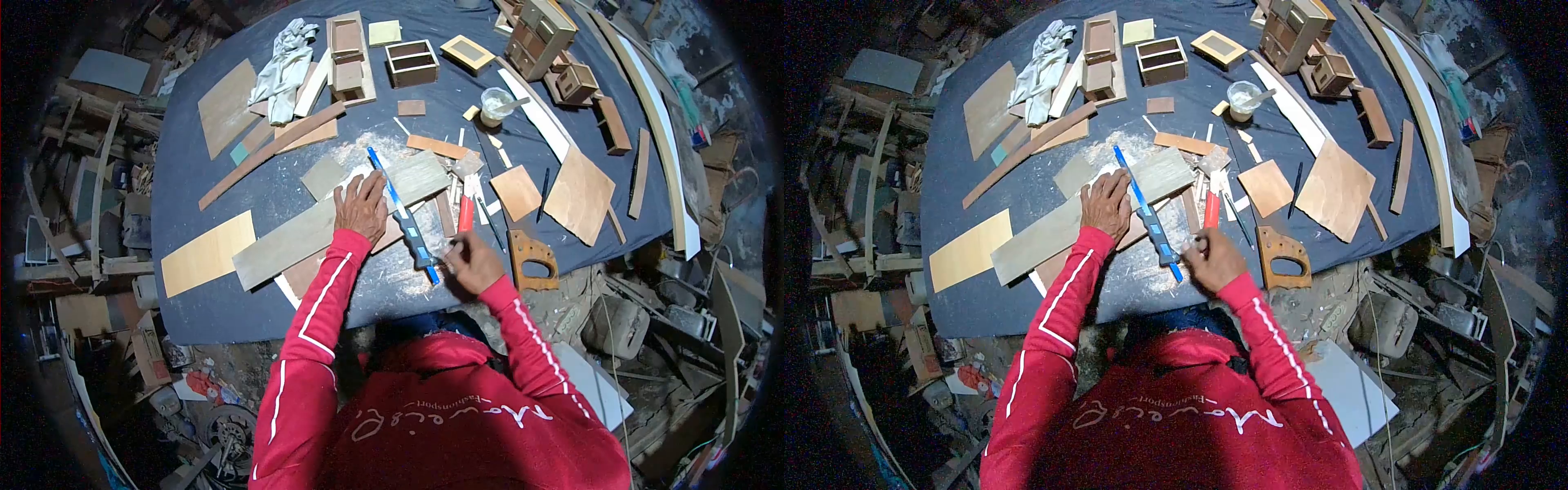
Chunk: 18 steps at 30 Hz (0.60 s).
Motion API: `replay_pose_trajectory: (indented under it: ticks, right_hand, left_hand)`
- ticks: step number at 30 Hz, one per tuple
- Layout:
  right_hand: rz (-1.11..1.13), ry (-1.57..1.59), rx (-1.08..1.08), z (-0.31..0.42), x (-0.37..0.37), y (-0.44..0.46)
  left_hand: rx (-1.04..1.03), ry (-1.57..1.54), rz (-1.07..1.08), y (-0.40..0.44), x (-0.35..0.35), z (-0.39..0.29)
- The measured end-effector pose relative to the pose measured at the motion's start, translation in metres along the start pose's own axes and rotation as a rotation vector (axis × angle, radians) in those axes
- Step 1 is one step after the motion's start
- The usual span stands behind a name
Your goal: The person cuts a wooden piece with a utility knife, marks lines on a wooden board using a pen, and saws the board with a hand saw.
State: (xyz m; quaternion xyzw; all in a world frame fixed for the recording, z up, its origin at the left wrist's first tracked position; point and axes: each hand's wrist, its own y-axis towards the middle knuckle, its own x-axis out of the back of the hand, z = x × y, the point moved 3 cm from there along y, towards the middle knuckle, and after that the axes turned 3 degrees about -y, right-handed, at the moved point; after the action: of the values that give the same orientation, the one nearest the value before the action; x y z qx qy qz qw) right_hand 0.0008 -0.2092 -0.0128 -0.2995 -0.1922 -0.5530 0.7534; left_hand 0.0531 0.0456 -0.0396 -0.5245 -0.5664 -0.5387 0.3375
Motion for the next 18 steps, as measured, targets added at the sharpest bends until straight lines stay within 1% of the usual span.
replay_pose_trajectory:
  ticks: [1, 2, 5, 7, 8, 10, 11, 13, 14, 16, 17, 18]
  right_hand:
    - [-0.043, 0.053, 0.039, -0.006, -0.018, -0.005]
    - [-0.068, -0.003, 0.073, -0.013, -0.031, -0.008]
    - [-0.04, 0.051, 0.027, -0.012, -0.045, -0.008]
    - [0.055, 0.068, -0.015, -0.005, -0.044, -0.006]
    - [0.052, 0.067, -0.015, -0.009, -0.046, -0.004]
    - [0.134, 0.266, -0.027, -0.017, -0.056, 0.002]
    - [0.132, 0.265, -0.025, -0.022, -0.06, 0.001]
    - [0.122, 0.664, -0.127, -0.025, -0.064, -0.003]
    - [0.117, 0.662, -0.124, -0.028, -0.061, -0.003]
    - [-0.021, 0.627, -0.103, -0.034, -0.045, -0.004]
    - [-0.08, 0.657, -0.144, -0.039, -0.035, -0.004]
    - [-0.153, 0.613, -0.056, -0.049, -0.026, -0.001]
  left_hand:
    - [0.001, -0.013, -0.002, 0.0, 0.001, 0.0]
    - [0.002, -0.025, -0.005, 0.0, 0.002, -0.001]
    - [0.009, -0.04, -0.009, 0.0, 0.004, -0.002]
    - [0.008, -0.037, -0.011, 0.0, 0.004, -0.002]
    - [0.007, -0.035, -0.011, 0.0, 0.004, -0.003]
    - [0.0, -0.03, -0.01, -0.001, 0.003, -0.002]
    - [-0.005, -0.023, -0.007, -0.001, 0.002, -0.001]
    - [0.027, -0.069, -0.052, -0.001, 0.002, 0.0]
    - [0.06, -0.117, -0.093, -0.001, 0.002, 0.001]
    - [0.073, -0.112, -0.075, -0.003, -0.001, 0.002]
    - [0.071, -0.091, -0.066, -0.003, -0.002, 0.003]
    - [0.07, -0.07, -0.056, -0.003, -0.004, 0.003]
